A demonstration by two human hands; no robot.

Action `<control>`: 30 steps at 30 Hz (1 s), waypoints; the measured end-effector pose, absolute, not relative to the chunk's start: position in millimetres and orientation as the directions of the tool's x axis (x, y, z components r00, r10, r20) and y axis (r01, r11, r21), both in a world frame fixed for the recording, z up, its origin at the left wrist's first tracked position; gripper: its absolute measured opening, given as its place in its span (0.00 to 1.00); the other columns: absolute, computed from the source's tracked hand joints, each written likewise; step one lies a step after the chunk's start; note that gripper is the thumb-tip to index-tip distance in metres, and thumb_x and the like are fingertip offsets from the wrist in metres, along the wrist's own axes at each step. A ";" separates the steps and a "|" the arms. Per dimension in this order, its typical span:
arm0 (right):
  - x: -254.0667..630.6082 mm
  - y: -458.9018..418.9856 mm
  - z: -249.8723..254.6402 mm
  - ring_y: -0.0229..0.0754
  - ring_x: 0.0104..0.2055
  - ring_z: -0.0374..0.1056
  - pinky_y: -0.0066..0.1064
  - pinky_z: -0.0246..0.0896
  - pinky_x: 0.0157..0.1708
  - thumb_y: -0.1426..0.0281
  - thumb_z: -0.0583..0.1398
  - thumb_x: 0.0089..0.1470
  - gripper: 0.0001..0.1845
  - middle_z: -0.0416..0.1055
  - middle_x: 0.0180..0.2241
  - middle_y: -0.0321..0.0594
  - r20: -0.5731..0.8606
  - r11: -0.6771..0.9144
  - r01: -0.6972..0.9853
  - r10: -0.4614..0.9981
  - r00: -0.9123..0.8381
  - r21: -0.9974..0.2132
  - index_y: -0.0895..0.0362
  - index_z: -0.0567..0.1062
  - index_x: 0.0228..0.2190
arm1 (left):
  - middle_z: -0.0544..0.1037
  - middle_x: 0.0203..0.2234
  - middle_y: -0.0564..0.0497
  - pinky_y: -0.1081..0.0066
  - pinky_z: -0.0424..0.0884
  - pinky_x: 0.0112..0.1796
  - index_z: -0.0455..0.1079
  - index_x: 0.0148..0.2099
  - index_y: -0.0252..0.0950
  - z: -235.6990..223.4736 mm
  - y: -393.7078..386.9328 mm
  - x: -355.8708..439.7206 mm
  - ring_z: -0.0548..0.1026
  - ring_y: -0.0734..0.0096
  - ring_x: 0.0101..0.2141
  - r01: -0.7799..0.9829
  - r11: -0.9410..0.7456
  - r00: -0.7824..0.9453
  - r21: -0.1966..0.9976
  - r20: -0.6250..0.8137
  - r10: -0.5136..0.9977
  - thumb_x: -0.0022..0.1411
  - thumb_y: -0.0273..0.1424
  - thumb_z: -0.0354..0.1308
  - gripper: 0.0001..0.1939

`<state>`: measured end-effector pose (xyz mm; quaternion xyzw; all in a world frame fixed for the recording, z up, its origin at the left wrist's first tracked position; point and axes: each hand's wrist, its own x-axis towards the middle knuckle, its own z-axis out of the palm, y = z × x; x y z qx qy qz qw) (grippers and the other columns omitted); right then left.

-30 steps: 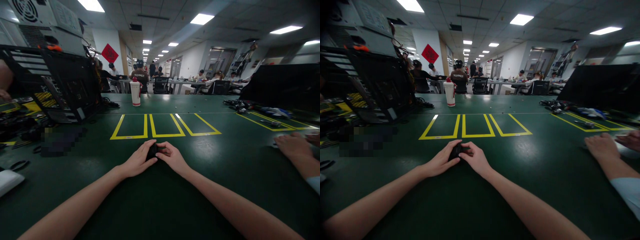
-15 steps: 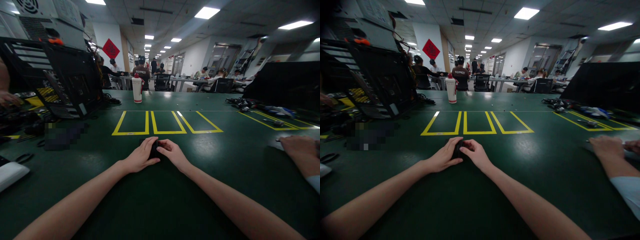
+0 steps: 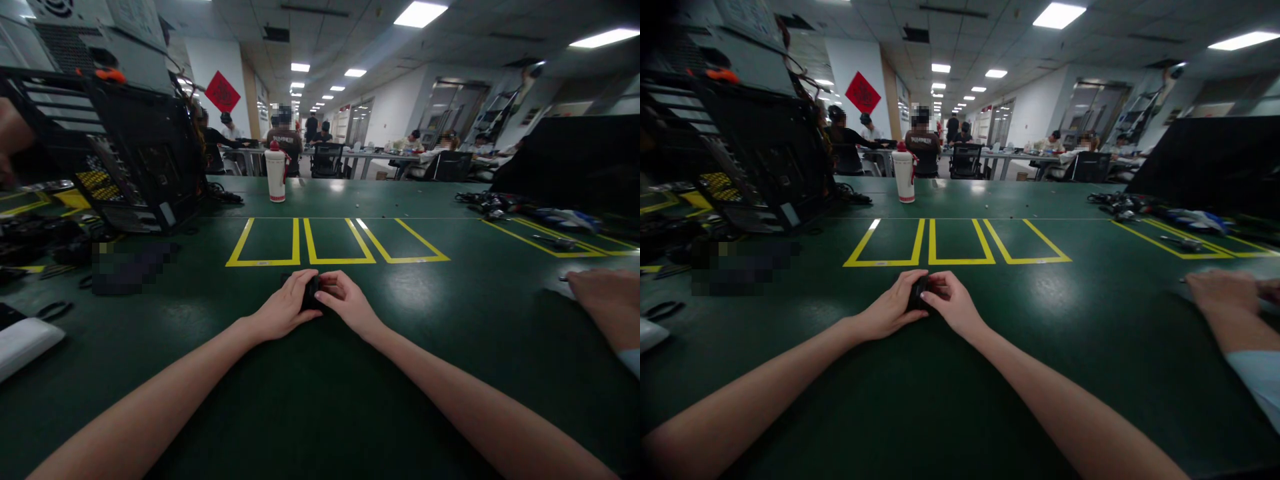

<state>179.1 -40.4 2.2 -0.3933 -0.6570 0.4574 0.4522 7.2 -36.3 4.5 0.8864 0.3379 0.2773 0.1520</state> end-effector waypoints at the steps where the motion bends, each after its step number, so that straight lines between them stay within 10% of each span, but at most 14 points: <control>1: 179.5 -40.0 1.9 0.40 0.44 0.63 0.37 0.58 0.46 0.68 0.58 0.44 0.16 0.65 0.40 0.39 0.217 0.257 0.110 0.933 -0.288 -0.960 0.55 0.65 0.38 | 0.53 0.52 0.44 0.57 0.59 0.50 0.40 0.57 0.41 4.3 -36.3 7.2 0.56 0.60 0.52 0.520 -0.721 0.615 0.458 0.385 0.688 0.54 0.35 0.54 0.33; 30: 178.6 -40.8 0.6 0.39 0.44 0.63 0.37 0.59 0.46 0.69 0.57 0.47 0.13 0.65 0.39 0.37 0.253 0.292 0.074 0.911 -0.326 -0.954 0.54 0.65 0.38 | 0.54 0.51 0.43 0.55 0.61 0.47 0.40 0.56 0.40 4.0 -35.8 6.8 0.58 0.58 0.51 0.529 -0.723 0.607 0.445 0.397 0.688 0.53 0.35 0.55 0.34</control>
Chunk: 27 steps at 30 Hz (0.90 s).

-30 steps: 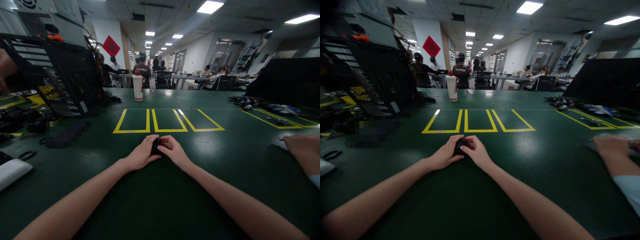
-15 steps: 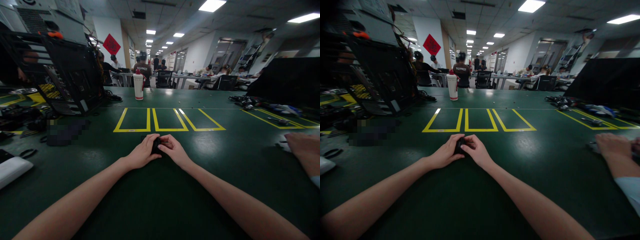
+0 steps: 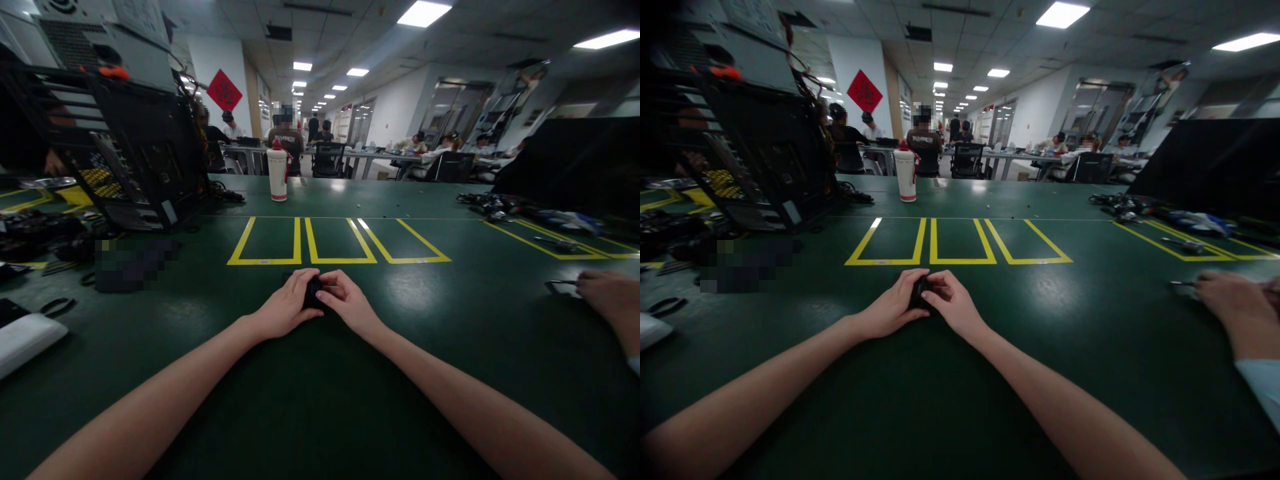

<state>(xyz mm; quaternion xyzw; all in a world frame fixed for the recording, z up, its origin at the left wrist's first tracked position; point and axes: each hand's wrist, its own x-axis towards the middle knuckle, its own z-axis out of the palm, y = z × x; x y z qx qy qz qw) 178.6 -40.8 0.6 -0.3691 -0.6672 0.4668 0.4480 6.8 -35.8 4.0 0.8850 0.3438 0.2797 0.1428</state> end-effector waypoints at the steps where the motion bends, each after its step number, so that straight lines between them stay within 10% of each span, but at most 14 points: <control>1: 178.9 -40.3 0.6 0.40 0.44 0.63 0.37 0.58 0.46 0.69 0.57 0.46 0.14 0.65 0.40 0.38 0.238 0.279 0.084 0.915 -0.325 -0.957 0.54 0.64 0.39 | 0.54 0.51 0.43 0.55 0.61 0.48 0.40 0.56 0.40 4.3 -35.9 6.8 0.58 0.58 0.51 0.529 -0.723 0.607 0.445 0.397 0.689 0.53 0.35 0.55 0.34; 27: 176.8 -45.3 1.9 0.39 0.43 0.64 0.35 0.61 0.44 0.69 0.57 0.47 0.12 0.65 0.38 0.36 0.254 0.281 0.022 0.897 -0.362 -0.960 0.53 0.65 0.37 | 0.54 0.50 0.44 0.54 0.65 0.45 0.40 0.56 0.41 3.2 -38.8 8.6 0.59 0.57 0.50 0.564 -0.702 0.577 0.434 0.401 0.711 0.53 0.35 0.55 0.33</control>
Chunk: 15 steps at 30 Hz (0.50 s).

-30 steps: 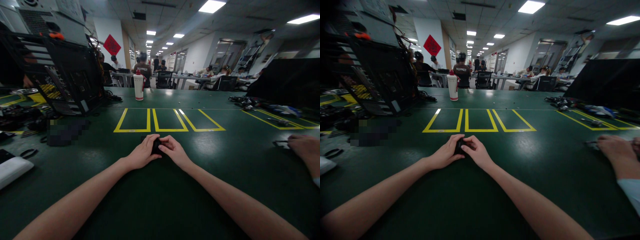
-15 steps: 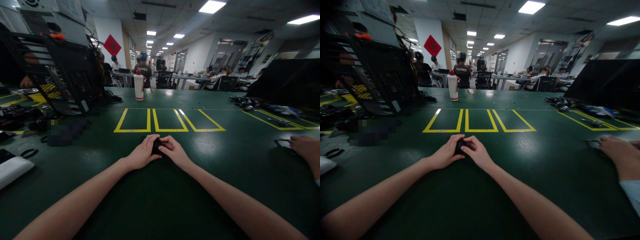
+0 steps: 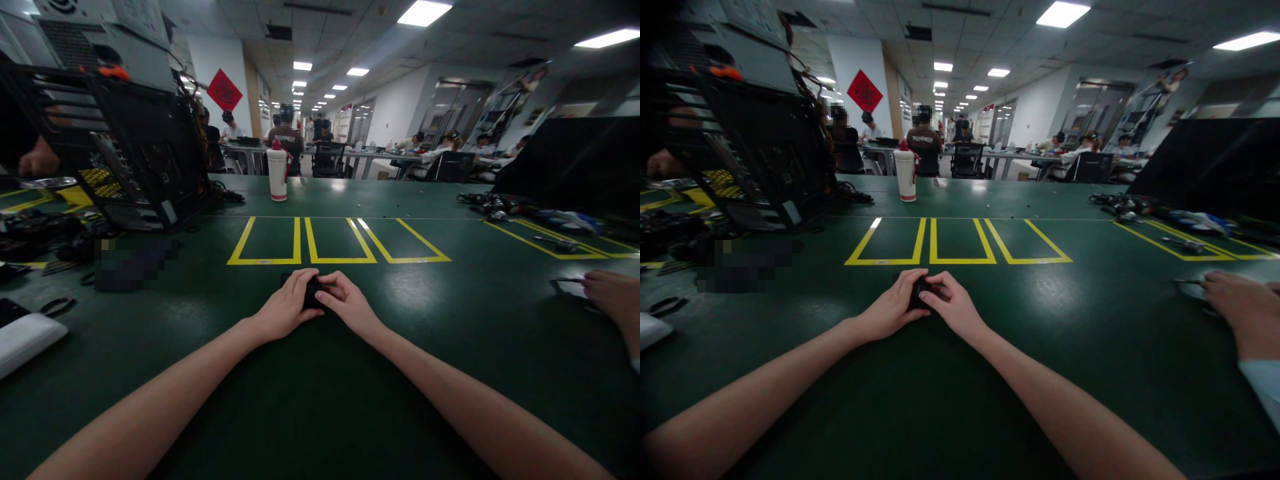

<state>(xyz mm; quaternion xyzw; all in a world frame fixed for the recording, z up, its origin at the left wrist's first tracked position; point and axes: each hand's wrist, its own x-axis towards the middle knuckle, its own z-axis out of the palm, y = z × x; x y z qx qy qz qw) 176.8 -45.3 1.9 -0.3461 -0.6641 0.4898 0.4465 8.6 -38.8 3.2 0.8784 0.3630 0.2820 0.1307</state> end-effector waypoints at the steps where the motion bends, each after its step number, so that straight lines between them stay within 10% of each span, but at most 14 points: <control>1: 176.3 -44.8 2.0 0.39 0.43 0.64 0.35 0.60 0.45 0.69 0.56 0.47 0.10 0.65 0.38 0.36 0.267 0.295 0.028 0.899 -0.348 -0.955 0.53 0.66 0.36 | 0.54 0.51 0.44 0.54 0.65 0.45 0.40 0.56 0.42 3.1 -39.0 9.0 0.60 0.57 0.50 0.565 -0.702 0.576 0.433 0.403 0.712 0.53 0.35 0.55 0.34; 15: 176.3 -47.1 2.9 0.39 0.44 0.64 0.36 0.62 0.44 0.69 0.57 0.46 0.13 0.64 0.40 0.36 0.225 0.254 0.041 0.911 -0.344 -0.966 0.53 0.64 0.38 | 0.54 0.51 0.45 0.55 0.66 0.43 0.41 0.55 0.42 7.0 -42.1 10.9 0.60 0.57 0.49 0.590 -0.673 0.557 0.446 0.378 0.739 0.54 0.33 0.53 0.31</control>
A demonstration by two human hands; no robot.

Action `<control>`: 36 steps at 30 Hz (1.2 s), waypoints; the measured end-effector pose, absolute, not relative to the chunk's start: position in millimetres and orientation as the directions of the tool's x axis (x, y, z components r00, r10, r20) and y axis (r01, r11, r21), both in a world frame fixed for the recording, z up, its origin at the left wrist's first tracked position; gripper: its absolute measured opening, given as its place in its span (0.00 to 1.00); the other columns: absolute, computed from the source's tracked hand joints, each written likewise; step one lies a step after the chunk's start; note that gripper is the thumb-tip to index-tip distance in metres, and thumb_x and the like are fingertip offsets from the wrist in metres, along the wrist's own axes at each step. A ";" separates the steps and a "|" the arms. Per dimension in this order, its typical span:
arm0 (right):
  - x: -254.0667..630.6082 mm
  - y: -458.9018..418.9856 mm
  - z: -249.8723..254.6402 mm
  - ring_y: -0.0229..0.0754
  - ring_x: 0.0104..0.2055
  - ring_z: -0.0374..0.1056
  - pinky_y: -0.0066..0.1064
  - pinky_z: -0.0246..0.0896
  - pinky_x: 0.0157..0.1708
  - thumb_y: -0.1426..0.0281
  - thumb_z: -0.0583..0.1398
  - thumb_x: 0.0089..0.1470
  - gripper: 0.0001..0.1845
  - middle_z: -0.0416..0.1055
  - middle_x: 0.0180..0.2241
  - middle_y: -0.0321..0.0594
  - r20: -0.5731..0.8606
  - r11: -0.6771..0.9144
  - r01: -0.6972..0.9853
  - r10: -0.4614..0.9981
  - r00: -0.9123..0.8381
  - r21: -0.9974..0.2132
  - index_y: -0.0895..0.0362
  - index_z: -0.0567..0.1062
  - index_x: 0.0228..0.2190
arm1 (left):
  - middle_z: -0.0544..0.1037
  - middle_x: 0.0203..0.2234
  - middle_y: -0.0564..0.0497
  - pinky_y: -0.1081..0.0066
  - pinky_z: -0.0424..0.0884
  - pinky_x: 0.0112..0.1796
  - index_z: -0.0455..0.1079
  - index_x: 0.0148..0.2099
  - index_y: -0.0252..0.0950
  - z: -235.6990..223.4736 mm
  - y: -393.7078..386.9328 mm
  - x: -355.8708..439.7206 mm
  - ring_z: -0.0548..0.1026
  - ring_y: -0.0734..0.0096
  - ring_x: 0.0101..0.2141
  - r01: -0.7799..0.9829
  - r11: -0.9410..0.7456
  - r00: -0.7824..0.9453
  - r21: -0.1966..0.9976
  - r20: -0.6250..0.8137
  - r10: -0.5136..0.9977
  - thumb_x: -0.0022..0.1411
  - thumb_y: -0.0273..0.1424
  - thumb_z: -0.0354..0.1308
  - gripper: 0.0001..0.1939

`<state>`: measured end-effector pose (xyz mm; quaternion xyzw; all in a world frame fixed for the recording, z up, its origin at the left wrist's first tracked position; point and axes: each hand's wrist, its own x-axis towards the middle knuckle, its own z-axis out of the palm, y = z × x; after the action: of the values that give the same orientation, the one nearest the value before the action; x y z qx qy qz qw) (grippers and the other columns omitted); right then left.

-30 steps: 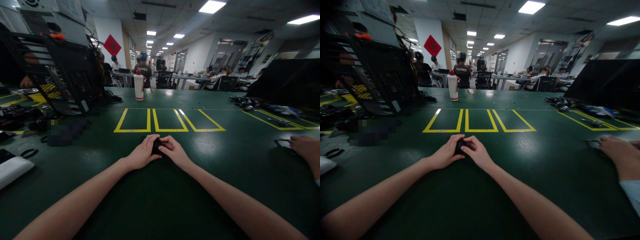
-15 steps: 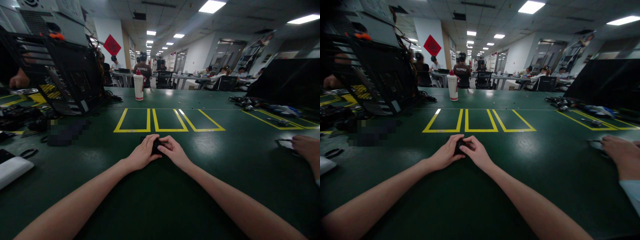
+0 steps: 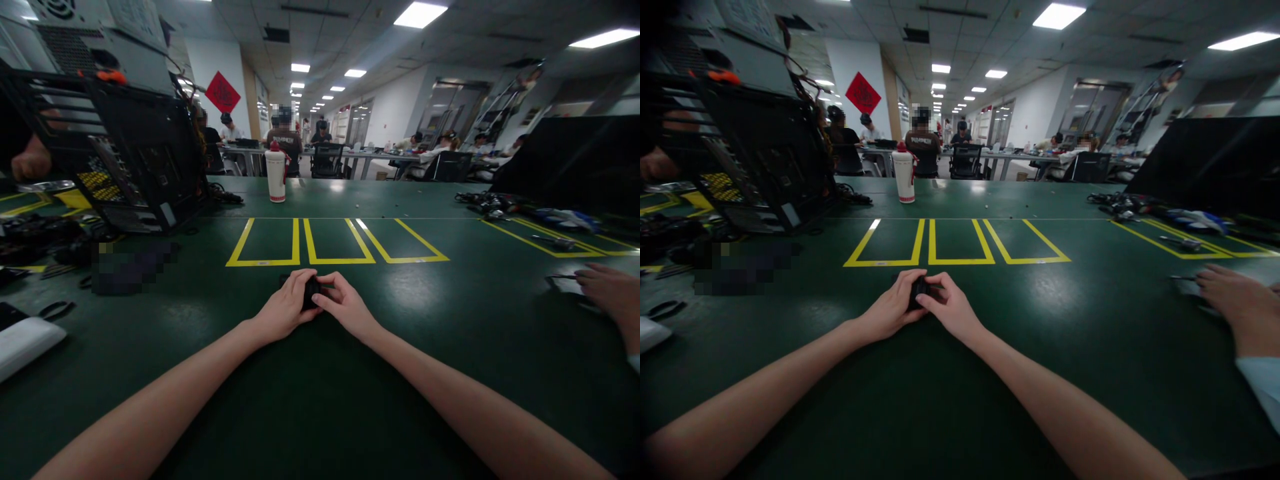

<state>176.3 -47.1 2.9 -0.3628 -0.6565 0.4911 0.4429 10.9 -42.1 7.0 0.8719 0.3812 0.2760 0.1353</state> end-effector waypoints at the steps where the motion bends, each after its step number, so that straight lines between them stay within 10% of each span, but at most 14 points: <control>1: 175.7 -47.2 3.2 0.39 0.43 0.64 0.35 0.62 0.44 0.69 0.57 0.47 0.12 0.64 0.39 0.36 0.239 0.266 0.037 0.912 -0.334 -0.963 0.54 0.65 0.37 | 0.54 0.51 0.45 0.55 0.66 0.43 0.41 0.55 0.42 6.6 -41.8 11.0 0.60 0.58 0.49 0.587 -0.675 0.557 0.447 0.382 0.738 0.54 0.33 0.54 0.31; 36: 172.2 -51.5 7.2 0.38 0.46 0.62 0.34 0.59 0.47 0.72 0.55 0.48 0.10 0.64 0.39 0.36 0.297 0.332 0.081 0.910 -0.289 -0.940 0.54 0.65 0.36 | 0.56 0.49 0.46 0.55 0.66 0.44 0.42 0.54 0.40 4.5 -40.8 14.2 0.60 0.58 0.50 0.595 -0.684 0.537 0.421 0.425 0.729 0.51 0.26 0.53 0.31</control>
<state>172.2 -51.5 7.2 -0.3704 -0.6691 0.4435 0.4673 14.2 -40.8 4.5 0.8693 0.3808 0.2943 0.1130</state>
